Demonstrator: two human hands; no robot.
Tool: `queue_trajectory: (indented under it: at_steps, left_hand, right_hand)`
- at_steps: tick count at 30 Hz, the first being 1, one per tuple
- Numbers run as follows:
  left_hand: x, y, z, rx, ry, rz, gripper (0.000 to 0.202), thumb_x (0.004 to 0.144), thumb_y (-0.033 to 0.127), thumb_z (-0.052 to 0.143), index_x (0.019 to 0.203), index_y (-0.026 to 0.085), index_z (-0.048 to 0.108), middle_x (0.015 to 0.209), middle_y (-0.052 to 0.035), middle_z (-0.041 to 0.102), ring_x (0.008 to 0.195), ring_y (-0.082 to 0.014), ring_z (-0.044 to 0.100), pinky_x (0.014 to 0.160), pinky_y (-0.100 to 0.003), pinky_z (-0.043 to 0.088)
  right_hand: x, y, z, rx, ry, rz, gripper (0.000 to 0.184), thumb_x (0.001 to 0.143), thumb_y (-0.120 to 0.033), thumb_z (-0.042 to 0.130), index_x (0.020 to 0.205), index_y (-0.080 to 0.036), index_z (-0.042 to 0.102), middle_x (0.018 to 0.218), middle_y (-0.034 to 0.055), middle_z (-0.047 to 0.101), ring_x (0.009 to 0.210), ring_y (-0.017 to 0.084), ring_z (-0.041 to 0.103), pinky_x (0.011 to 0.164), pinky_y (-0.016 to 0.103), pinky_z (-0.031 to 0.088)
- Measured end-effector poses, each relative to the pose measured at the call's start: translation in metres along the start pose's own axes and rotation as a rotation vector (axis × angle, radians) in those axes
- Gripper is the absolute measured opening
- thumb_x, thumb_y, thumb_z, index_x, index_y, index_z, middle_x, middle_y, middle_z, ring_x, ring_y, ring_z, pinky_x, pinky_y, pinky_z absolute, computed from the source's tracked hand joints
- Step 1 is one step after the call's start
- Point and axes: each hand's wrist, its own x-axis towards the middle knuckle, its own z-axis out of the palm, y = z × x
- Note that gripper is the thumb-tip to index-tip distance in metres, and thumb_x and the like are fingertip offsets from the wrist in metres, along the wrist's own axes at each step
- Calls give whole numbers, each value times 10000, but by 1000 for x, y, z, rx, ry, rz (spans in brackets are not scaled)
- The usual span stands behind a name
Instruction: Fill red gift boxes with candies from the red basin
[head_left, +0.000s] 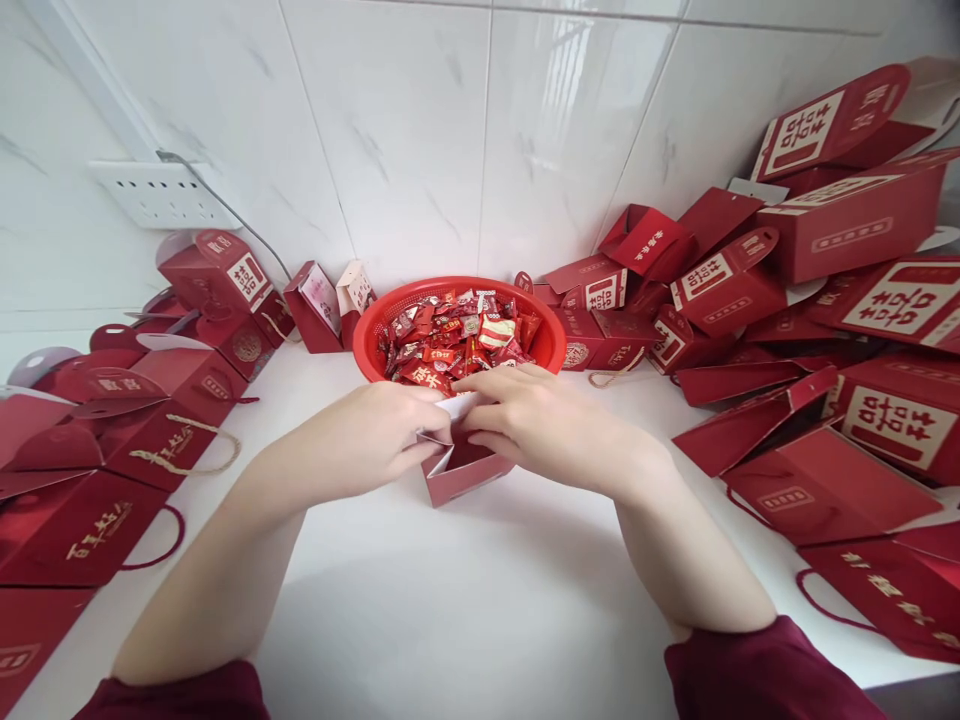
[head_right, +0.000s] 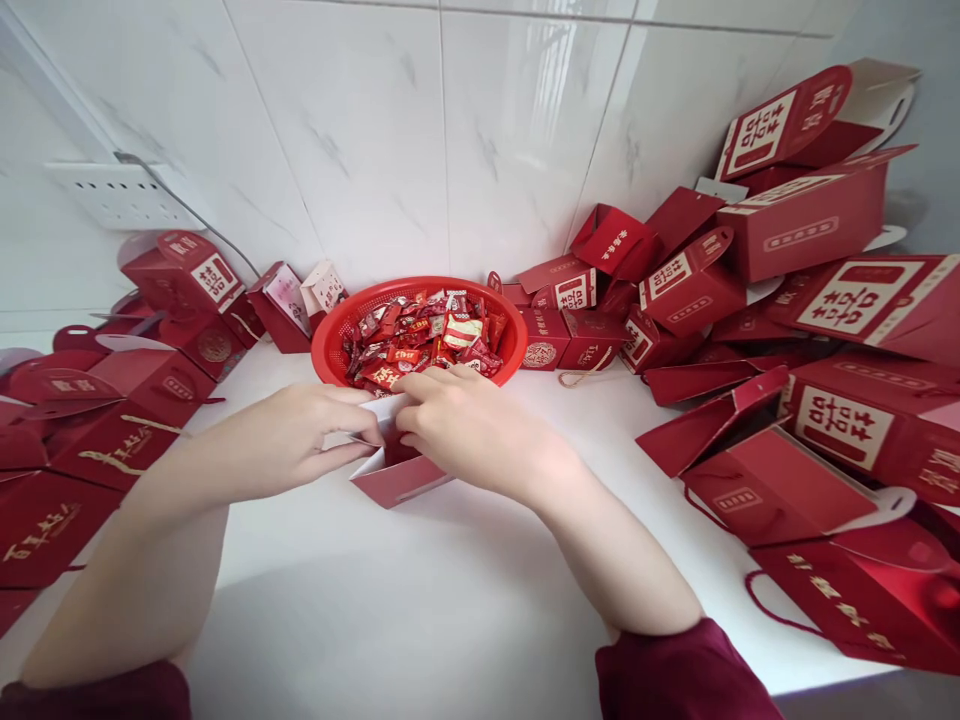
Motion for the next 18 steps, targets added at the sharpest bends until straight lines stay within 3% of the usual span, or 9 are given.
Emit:
queue_trajectory:
  at_steps: [3,7,11,15,18]
  left_hand:
    - [8,-15,-2,-62,17,1,207,891,130,515,799,189,691,825,9,660,724,-116,600,655,-223,405]
    - [18,-28,-2,-109,14,-3,195,878,147,525,808,185,703,842,9,668,740,-117,606,650,-211,410]
    - [19,-28,-1,-109,10,5,199,877,142,518,782,179,689,823,6,644,742,-115,595,645,-207,398]
    - [17,-27,-1,-111,2,-29,198,877,141,513,800,179,691,827,2,619,711,-108,573,627,-206,394]
    - [15,-28,-1,-124,-3,-34,198,879,156,522,840,194,712,837,2,628,723,-113,583,652,-209,410]
  right_hand:
    - [4,6,0,81,29,66,215,955,-82,521,997,-178,709,1041,82,657,927,207,613,790,329,451]
    - [7,14,0,176,57,195,148,901,-55,556,940,-169,641,968,61,642,840,178,595,669,268,417]
    - [5,19,0,243,69,180,136,872,-54,578,895,-180,625,940,48,633,818,169,580,695,274,426]
    - [1,24,-5,355,237,160,91,859,-108,645,825,-189,619,981,48,621,907,184,587,779,296,457]
    - [-2,30,-9,540,362,270,115,863,-232,694,802,-202,601,885,27,627,842,178,595,752,306,483]
